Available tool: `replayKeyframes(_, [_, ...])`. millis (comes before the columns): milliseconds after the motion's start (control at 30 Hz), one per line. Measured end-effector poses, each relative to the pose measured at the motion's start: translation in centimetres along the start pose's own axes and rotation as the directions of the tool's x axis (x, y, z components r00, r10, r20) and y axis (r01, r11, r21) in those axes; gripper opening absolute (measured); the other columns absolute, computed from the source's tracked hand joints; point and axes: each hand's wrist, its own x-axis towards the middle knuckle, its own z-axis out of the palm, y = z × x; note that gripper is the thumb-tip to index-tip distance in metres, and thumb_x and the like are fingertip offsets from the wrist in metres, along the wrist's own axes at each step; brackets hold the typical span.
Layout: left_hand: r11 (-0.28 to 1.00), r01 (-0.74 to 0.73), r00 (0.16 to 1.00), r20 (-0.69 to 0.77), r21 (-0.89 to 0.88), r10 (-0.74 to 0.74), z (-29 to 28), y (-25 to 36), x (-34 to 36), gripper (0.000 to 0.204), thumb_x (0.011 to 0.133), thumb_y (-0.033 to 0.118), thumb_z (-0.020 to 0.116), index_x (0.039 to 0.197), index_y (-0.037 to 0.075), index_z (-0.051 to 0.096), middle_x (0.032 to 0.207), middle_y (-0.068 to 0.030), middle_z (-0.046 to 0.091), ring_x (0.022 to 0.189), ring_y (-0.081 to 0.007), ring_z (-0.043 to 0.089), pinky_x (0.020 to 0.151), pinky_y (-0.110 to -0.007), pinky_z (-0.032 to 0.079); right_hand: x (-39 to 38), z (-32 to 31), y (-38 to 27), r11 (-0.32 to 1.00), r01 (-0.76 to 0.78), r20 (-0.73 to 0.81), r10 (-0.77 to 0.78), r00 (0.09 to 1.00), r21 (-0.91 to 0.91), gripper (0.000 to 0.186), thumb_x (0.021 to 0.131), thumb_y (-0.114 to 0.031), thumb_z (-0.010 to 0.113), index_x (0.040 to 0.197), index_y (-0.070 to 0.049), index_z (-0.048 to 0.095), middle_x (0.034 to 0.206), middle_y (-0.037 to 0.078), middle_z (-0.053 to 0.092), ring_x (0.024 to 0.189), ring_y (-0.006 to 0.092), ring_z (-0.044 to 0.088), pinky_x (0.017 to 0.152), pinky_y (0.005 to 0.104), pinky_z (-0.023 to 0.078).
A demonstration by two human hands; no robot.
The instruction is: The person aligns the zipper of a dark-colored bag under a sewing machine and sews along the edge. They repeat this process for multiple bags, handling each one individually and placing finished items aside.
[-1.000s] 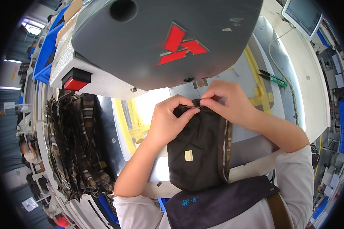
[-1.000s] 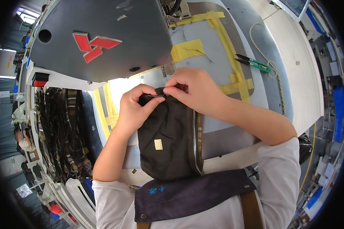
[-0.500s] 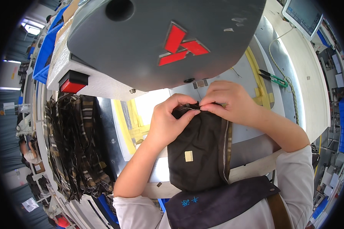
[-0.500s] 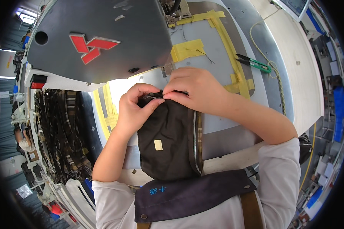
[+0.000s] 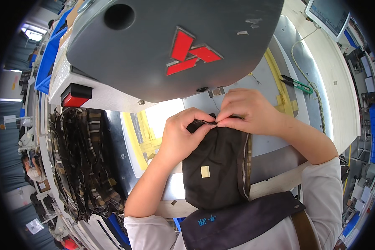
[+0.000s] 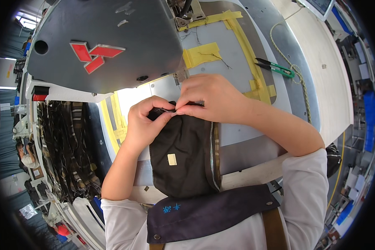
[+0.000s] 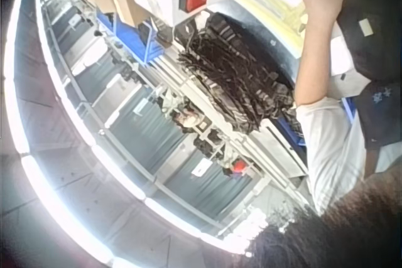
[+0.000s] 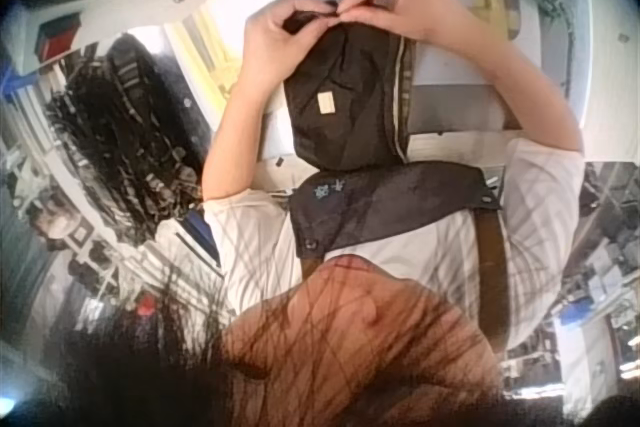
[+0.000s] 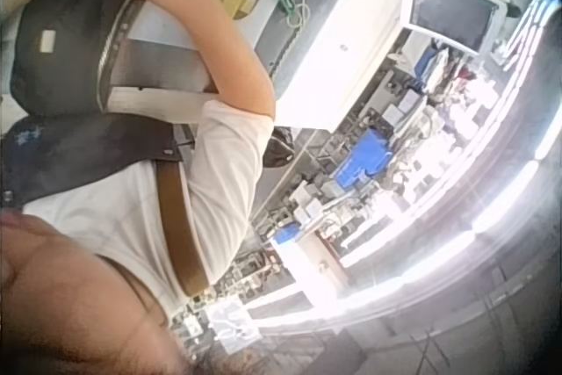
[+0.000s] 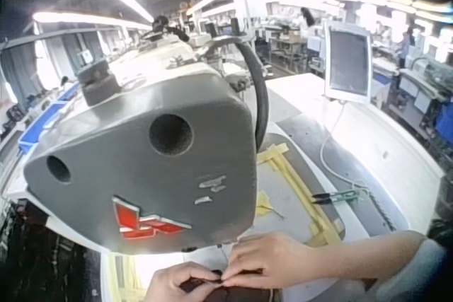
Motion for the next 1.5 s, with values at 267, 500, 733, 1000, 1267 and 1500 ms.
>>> replayKeyframes(267, [0.997,-0.074,0.997,0.014,-0.025,0.074,0.1,-0.2,-0.2,0.013,0.075,-0.002,0.073,0.085,0.002,0.067,0.084,-0.0081,0.069,0.078,-0.0223,0.067,0.072,-0.029,0.052,1.2,-0.3,-1.0,0.861,-0.492,0.262,0.448,0.855,0.130,0.012,0.086,-0.011,0.066,0.090,-0.001,0.064,0.084,0.005,0.067,0.073,0.0114,0.062,0.070,0.0266,0.049])
replayKeyframes(500, [0.971,0.226,0.973,0.075,-0.082,-0.220,0.0,0.3,0.2,0.011,0.080,0.005,0.073,0.088,0.000,0.066,0.082,-0.0066,0.069,0.076,-0.0120,0.064,0.073,-0.025,0.050,0.1,0.4,0.4,0.718,-0.561,0.277,0.488,0.828,0.412,0.020,0.086,-0.018,0.067,0.095,-0.001,0.066,0.085,0.006,0.066,0.075,0.0126,0.059,0.070,0.0269,0.048])
replayKeyframes(733, [0.966,0.229,0.971,0.094,-0.117,-0.219,-0.1,-0.3,0.2,0.012,0.081,0.004,0.073,0.090,0.000,0.066,0.082,-0.0057,0.069,0.077,-0.0112,0.064,0.073,-0.026,0.050,-0.6,0.4,-0.3,0.797,-0.524,0.246,0.466,0.850,0.301,0.014,0.086,-0.007,0.067,0.097,0.002,0.064,0.090,0.003,0.058,0.082,0.0082,0.056,0.070,0.0253,0.045])
replayKeyframes(1000, [0.928,-0.230,0.963,-0.071,0.293,0.261,0.8,-0.2,-0.4,0.016,0.074,0.004,0.075,0.087,0.009,0.067,0.101,-0.0034,0.065,0.079,-0.0236,0.067,0.068,-0.032,0.055,-0.5,0.9,-1.0,0.774,-0.579,0.118,0.569,0.814,0.257,0.012,0.085,-0.009,0.066,0.090,0.002,0.064,0.083,0.004,0.059,0.074,0.0105,0.056,0.066,0.0267,0.045])
replayKeyframes(1267, [0.948,-0.179,0.960,-0.163,0.261,0.227,1.3,0.8,0.1,0.022,0.069,-0.002,0.077,0.087,0.004,0.065,0.107,-0.0090,0.065,0.085,-0.0259,0.066,0.077,-0.030,0.054,-0.9,1.7,-0.5,0.845,-0.466,0.008,0.481,0.877,0.262,0.015,0.082,-0.013,0.068,0.088,0.001,0.066,0.079,0.009,0.062,0.067,0.0174,0.058,0.063,0.0300,0.047])
replayKeyframes(1500, [0.973,0.214,0.977,0.040,-0.086,-0.211,0.1,0.2,0.1,0.016,0.083,0.011,0.073,0.093,-0.001,0.068,0.082,-0.0069,0.070,0.076,-0.0126,0.065,0.071,-0.026,0.050,-0.7,1.5,-1.0,0.874,-0.400,0.028,0.409,0.912,0.275,0.012,0.083,-0.011,0.068,0.086,0.000,0.065,0.080,0.007,0.059,0.069,0.0137,0.058,0.061,0.0284,0.046])
